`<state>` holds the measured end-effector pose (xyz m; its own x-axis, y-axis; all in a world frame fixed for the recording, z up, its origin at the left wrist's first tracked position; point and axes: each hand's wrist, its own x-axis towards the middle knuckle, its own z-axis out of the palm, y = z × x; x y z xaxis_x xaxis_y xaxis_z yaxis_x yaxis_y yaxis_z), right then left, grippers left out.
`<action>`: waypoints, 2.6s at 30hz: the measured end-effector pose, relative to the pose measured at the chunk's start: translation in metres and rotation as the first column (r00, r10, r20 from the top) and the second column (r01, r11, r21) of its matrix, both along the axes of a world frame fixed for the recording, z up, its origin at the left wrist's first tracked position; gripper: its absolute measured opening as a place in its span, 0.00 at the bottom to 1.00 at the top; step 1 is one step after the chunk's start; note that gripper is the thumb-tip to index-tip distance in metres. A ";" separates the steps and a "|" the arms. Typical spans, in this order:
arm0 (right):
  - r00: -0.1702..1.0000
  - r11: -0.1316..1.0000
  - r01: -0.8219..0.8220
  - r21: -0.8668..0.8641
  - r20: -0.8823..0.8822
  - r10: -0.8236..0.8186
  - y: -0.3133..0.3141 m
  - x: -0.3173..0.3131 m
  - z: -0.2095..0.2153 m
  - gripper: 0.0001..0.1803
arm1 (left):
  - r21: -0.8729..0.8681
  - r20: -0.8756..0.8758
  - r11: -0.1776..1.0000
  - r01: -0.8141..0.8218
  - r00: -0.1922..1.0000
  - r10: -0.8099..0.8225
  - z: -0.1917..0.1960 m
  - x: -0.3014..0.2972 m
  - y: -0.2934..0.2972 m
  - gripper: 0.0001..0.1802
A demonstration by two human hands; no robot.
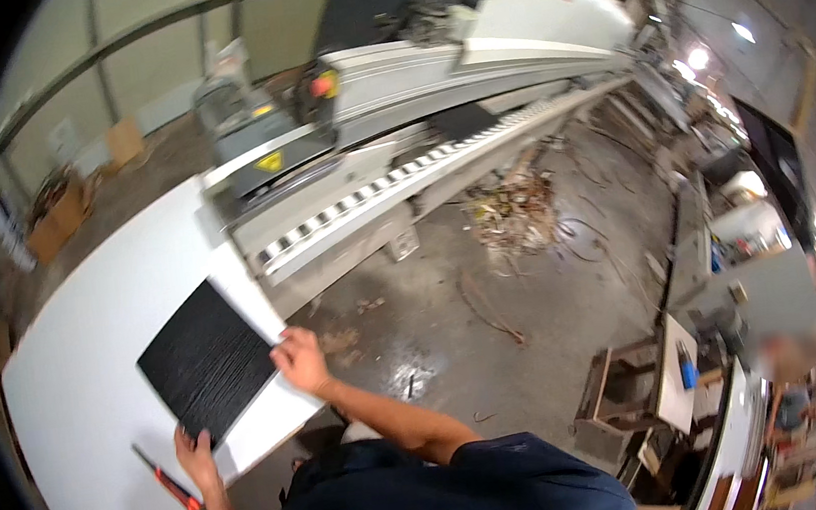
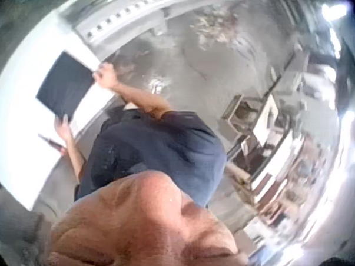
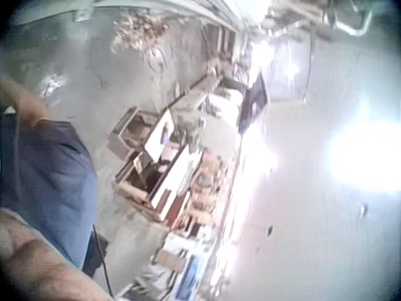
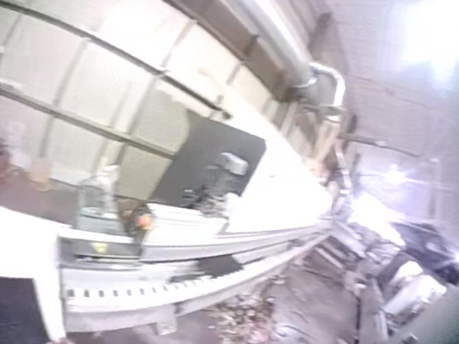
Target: The person uses a utility knife to trim the edges of dark wood panels and then places them onto a large stack in a workshop.
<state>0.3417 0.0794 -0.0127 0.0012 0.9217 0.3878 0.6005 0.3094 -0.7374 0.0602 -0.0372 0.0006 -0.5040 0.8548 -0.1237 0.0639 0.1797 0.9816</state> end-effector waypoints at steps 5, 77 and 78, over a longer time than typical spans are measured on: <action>0.997 0.998 -0.018 -0.053 -0.074 0.014 -0.007 0.013 0.009 0.13 | -0.034 -0.004 0.998 0.056 0.998 -0.056 -0.015 -0.006 0.008 0.31; 0.994 0.999 0.009 -0.040 -0.112 -0.013 -0.011 0.010 0.020 0.12 | 0.137 0.676 0.927 0.350 0.651 -0.346 0.026 0.056 0.246 0.22; 0.993 1.000 -0.006 -0.028 -0.122 0.003 -0.010 0.008 0.020 0.12 | 0.102 0.700 0.951 0.293 0.658 -0.278 0.018 0.032 0.231 0.23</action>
<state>0.3501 0.0695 0.0075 0.0429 0.9323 0.3590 0.5045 0.2900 -0.8133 0.0927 0.1937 0.0190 0.0044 0.9357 -0.3527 -0.5867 0.2881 0.7568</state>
